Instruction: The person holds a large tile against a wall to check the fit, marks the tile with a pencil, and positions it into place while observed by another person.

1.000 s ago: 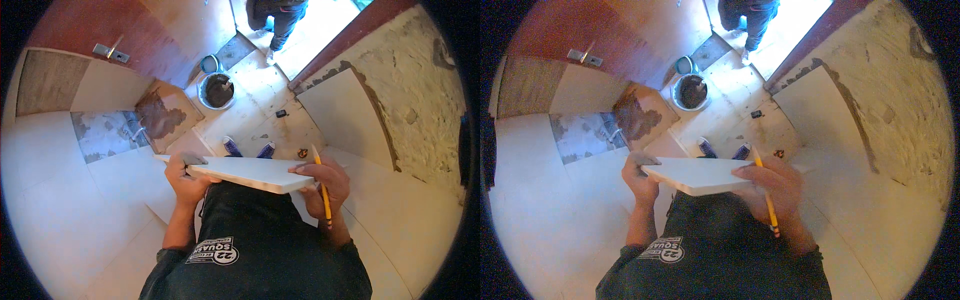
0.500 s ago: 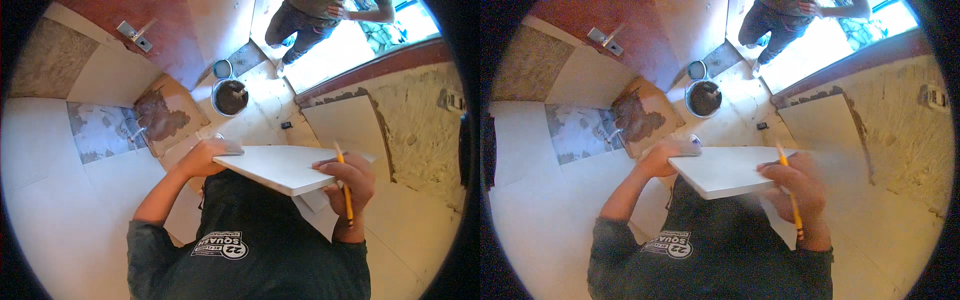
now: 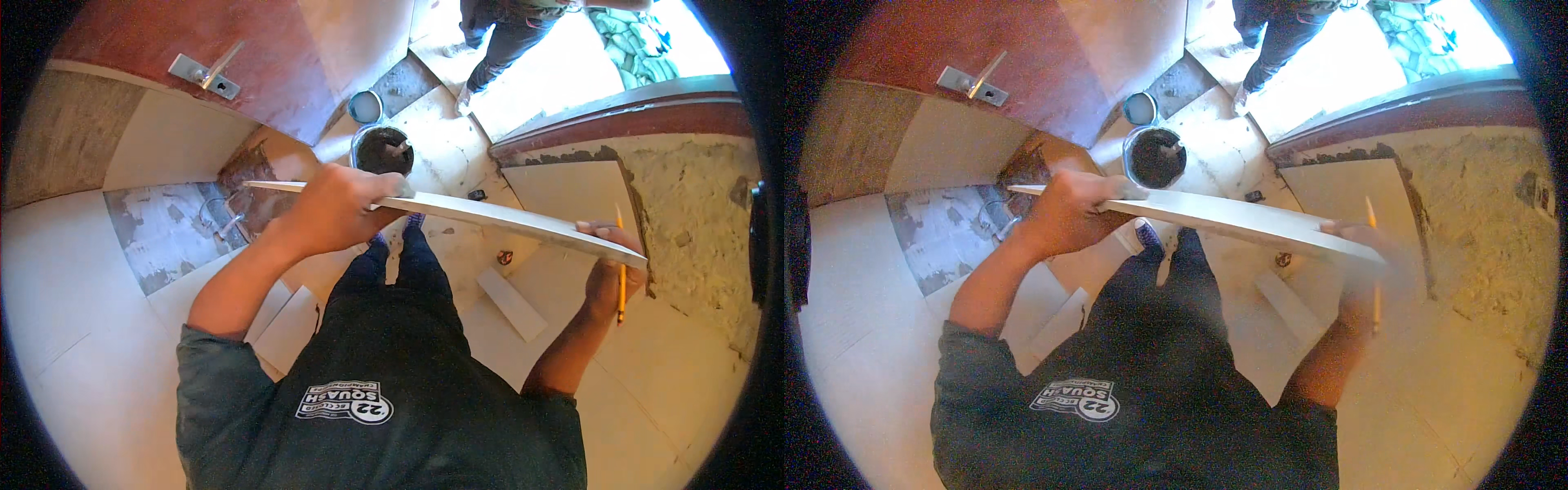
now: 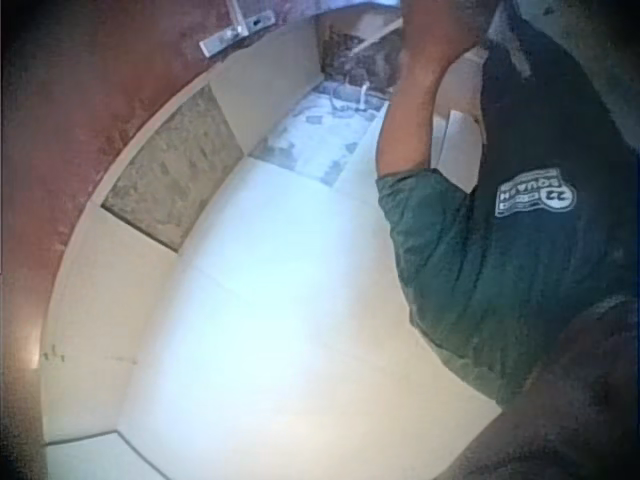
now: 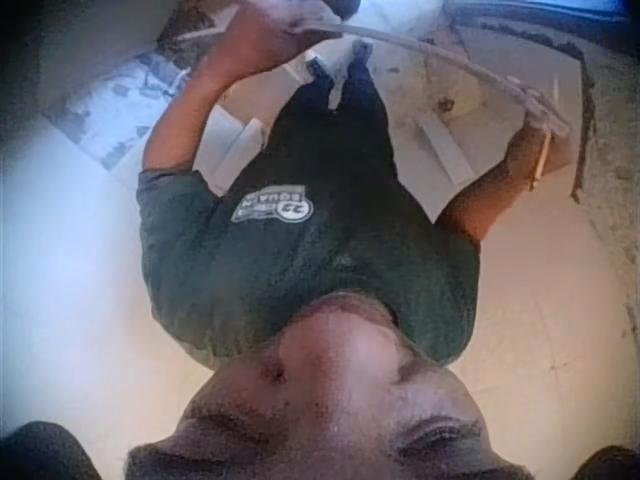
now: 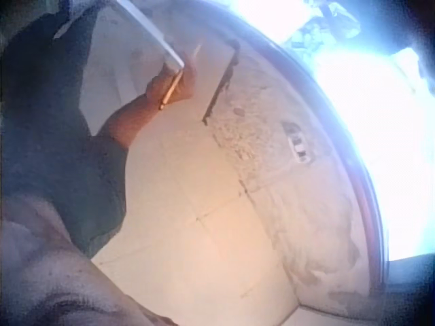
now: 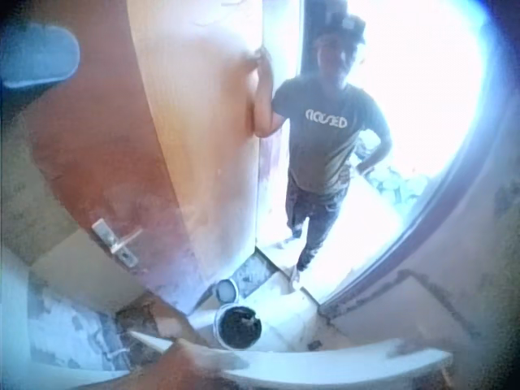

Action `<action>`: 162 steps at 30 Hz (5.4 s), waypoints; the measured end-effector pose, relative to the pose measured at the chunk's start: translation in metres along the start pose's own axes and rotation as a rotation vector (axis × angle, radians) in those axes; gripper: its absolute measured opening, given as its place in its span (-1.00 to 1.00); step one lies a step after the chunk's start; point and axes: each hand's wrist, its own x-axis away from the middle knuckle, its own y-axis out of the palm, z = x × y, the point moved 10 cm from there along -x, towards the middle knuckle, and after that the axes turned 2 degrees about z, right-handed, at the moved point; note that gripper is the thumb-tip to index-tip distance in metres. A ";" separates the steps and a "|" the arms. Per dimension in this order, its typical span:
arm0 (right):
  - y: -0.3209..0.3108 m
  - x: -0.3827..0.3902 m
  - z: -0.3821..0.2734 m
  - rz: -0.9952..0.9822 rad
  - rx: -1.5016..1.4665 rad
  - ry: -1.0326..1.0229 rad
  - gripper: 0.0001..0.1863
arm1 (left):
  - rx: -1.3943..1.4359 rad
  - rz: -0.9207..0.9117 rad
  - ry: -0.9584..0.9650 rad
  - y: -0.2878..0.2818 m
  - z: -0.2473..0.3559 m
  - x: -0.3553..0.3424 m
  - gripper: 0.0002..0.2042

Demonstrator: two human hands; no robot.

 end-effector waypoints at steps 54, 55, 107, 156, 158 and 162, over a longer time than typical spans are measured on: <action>0.153 -0.024 0.319 -0.288 0.106 0.410 -0.71 | -0.496 -0.357 -0.155 0.139 -0.199 -0.062 -0.84; 0.154 -0.027 0.315 -0.280 0.120 0.379 -0.72 | -0.494 -0.363 -0.148 0.139 -0.199 -0.061 -0.84; 0.143 -0.125 0.258 -0.237 0.013 -0.014 -0.84 | -0.511 -0.333 -0.298 0.125 -0.252 -0.113 -0.67; 0.135 -0.122 0.295 -0.093 -0.433 0.368 -0.79 | -0.537 -0.352 -0.304 0.126 -0.247 -0.099 -0.66; 0.135 -0.117 0.307 -0.099 -0.543 0.493 -0.77 | -0.506 -0.355 -0.312 0.130 -0.233 -0.096 -0.67; 0.137 -0.109 0.310 -0.146 -0.527 0.480 -0.77 | -0.437 -0.403 -0.383 0.145 -0.228 -0.074 -0.65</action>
